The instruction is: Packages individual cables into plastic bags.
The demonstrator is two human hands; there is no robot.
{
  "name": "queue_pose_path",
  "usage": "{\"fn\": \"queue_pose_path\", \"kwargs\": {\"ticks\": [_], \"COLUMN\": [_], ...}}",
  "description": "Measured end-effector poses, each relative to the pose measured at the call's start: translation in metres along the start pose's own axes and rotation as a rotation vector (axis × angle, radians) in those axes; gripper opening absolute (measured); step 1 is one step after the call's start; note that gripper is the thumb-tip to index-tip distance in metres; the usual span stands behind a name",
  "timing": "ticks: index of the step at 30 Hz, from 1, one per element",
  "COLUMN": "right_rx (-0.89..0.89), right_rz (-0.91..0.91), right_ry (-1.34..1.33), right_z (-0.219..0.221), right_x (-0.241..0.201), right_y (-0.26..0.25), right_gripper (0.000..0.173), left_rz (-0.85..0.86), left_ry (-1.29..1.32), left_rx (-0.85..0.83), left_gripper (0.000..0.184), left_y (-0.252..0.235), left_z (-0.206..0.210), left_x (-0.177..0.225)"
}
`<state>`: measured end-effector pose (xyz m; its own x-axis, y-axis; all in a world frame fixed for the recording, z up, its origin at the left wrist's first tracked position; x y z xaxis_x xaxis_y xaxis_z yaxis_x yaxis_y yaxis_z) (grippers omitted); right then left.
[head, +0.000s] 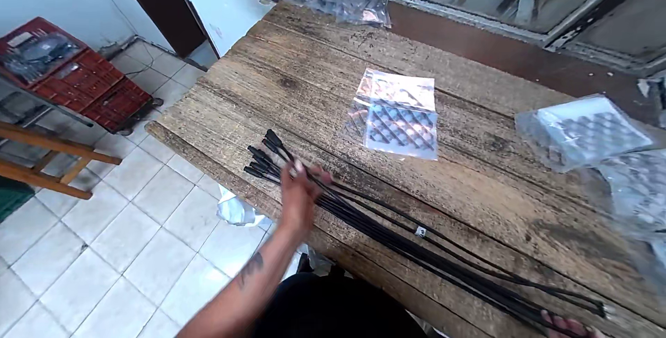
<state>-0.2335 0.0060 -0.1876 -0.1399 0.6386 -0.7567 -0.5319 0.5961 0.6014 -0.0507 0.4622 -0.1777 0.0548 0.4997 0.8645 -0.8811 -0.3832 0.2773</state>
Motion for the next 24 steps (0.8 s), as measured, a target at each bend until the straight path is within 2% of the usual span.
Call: {"fn": "queue_pose_path", "kwargs": {"ticks": [2,3,4,5,6,7,9,11,12,14,16,17,19,21,24], "right_rx": [0.006,0.009,0.003,-0.021,-0.09,-0.198,-0.38,-0.484,-0.521,-0.596,-0.666,-0.677,-0.637,-0.599,-0.649], "right_rz": [-0.048,-0.103,-0.183,-0.286,-0.393,-0.521,-0.878,-1.219,-1.305,-1.344,-1.267,-1.233,-1.221,-1.172,-0.869], "right_ry": [0.08,0.157,0.266,0.387,0.523,0.671,0.991,1.201,1.25,1.329,1.377,1.406,1.478,1.584,1.661], "right_z": [0.017,0.038,0.069,0.107,0.144,0.175,0.227,0.252,0.254,0.246,0.232,0.224,0.207,0.192,0.165], "right_x": [-0.003,-0.007,-0.01,-0.01,-0.008,-0.005,0.007,0.026,0.037,0.052,0.062,0.066,0.071,0.075,0.085], "right_y": [0.0,0.007,0.019,0.035,0.049,0.061,0.081,0.089,0.088,0.083,0.076,0.073,0.067,0.07,0.086], "right_gripper": [0.014,0.015,0.022,0.039,0.046,0.049,0.044,0.038,0.034,0.031,0.034,0.044,0.074,0.103,0.136], "left_rz": [-0.024,-0.054,-0.096,-0.141,-0.175,-0.204,-0.232,-0.217,-0.195,-0.088,0.017,0.054,0.119,0.199,0.215], "left_ry": [-0.105,-0.193,-0.3,-0.425,-0.55,-0.662,-0.835,-0.903,-0.913,-0.945,-0.901,-0.849,-0.735,-0.619,-0.492], "left_rx": [-0.076,-0.183,-0.345,-0.554,-0.77,-0.952,-1.212,-1.389,-1.439,-1.39,-1.145,-1.009,-0.773,-0.618,-0.38], "left_gripper": [0.028,0.027,0.029,0.032,0.033,0.034,0.032,0.03,0.031,0.029,0.023,0.023,0.031,0.033,0.023], "left_y": [0.013,0.008,0.001,-0.004,-0.004,0.0,0.011,0.018,0.019,0.018,0.017,0.019,0.034,0.057,0.072], "left_z": [0.011,0.012,0.014,0.018,0.023,0.03,0.042,0.047,0.049,0.051,0.04,0.027,-0.007,-0.029,-0.005], "left_x": [-0.001,0.008,0.021,0.034,0.043,0.047,0.043,0.039,0.039,0.042,0.035,0.026,-0.003,-0.033,-0.057]}}
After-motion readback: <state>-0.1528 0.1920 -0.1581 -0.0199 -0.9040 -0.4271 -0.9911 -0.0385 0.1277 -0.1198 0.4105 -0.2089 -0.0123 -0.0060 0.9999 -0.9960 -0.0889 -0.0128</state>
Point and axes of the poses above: each hand's wrist, its own y-axis away from the middle knuckle, its own z-axis out of the palm, x = y × z, the point moved 3 cm from there along -y, towards the middle knuckle, and after that the axes turned 12 degrees about z, right-handed, at the moved point
